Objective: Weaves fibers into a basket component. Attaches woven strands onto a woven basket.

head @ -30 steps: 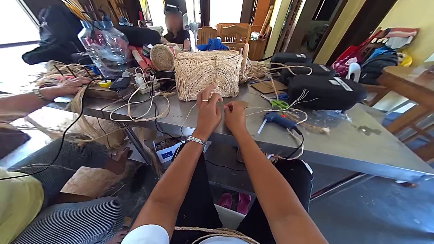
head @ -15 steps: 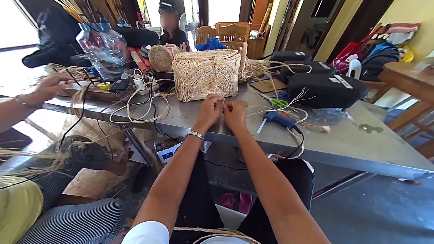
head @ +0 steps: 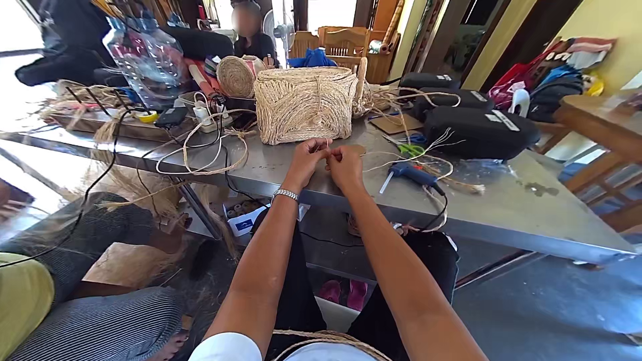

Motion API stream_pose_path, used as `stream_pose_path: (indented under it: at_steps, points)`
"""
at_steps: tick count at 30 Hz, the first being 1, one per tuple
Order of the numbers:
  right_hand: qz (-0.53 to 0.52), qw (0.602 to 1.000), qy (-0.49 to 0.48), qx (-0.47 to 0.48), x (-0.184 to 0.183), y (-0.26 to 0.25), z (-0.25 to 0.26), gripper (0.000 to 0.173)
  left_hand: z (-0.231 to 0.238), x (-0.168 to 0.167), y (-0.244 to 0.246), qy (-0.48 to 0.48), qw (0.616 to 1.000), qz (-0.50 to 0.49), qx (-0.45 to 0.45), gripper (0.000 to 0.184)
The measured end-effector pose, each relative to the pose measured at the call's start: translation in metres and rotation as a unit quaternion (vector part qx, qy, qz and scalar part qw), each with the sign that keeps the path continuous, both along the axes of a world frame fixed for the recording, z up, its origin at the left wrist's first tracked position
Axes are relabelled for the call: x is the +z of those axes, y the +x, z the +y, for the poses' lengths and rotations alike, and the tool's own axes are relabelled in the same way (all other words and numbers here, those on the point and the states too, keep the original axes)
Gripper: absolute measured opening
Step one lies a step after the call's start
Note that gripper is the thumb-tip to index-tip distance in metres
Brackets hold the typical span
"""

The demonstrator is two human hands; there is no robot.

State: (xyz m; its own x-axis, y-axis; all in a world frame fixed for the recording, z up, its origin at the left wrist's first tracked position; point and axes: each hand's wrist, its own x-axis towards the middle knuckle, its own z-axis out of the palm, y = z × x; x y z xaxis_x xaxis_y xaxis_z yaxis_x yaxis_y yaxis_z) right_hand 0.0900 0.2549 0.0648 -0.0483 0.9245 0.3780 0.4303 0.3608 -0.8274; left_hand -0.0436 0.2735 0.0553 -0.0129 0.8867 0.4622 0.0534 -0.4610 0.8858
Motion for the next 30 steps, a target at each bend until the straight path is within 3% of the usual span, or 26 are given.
stream_pose_path:
  at_steps: [8,16,25,30]
  points:
    - [-0.020,0.996,0.084,-0.011,-0.0017,0.0049,-0.0004,0.020,-0.0011,-0.0018,-0.0012,0.023,0.999,-0.013,0.018,0.024]
    - [0.009,0.997,0.078,-0.009,-0.0041,0.0038,0.0028,0.022,-0.0023,-0.0015,-0.0012,0.031,0.999,-0.017,0.027,0.022]
    - [-0.051,0.995,0.079,-0.028,0.0001,0.0019,-0.0018,0.026,-0.0024,-0.0016,-0.0012,0.029,0.999,0.005,0.036,0.022]
    - [-0.027,0.991,0.129,-0.026,-0.0031,0.0008,-0.0006,0.022,-0.0041,-0.0007,-0.0012,0.025,0.999,0.005,0.044,0.020]
